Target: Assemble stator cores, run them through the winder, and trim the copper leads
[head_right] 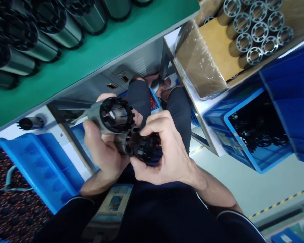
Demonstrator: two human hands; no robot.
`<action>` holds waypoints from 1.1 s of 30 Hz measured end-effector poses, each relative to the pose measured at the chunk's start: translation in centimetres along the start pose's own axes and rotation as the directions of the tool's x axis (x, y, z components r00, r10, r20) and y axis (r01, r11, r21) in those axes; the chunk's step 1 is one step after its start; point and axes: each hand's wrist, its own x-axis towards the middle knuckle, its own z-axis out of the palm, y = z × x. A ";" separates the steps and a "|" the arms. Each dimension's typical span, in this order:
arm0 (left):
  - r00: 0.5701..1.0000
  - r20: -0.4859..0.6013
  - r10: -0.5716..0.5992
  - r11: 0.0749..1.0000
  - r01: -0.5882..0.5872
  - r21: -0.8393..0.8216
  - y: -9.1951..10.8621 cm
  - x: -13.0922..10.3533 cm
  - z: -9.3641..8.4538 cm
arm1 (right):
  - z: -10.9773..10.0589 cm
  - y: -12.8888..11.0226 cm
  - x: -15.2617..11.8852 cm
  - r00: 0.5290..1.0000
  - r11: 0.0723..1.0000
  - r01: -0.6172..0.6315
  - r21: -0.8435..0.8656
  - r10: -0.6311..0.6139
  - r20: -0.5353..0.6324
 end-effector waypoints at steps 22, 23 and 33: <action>0.989 -0.148 -0.015 0.975 0.048 0.219 0.7 0.5 0.4 | -0.4 0.2 -0.1 0.997 0.993 -0.051 0.103 0.046 0.055; 0.987 -0.162 -0.023 0.981 0.054 0.188 0.7 0.6 0.5 | -0.3 0.3 -0.1 0.998 0.993 -0.042 0.106 0.038 0.046; 0.977 -0.201 -0.077 0.989 0.101 0.112 0.7 0.5 1.0 | 0.6 1.1 -0.4 0.996 0.996 -0.003 0.084 0.010 -0.085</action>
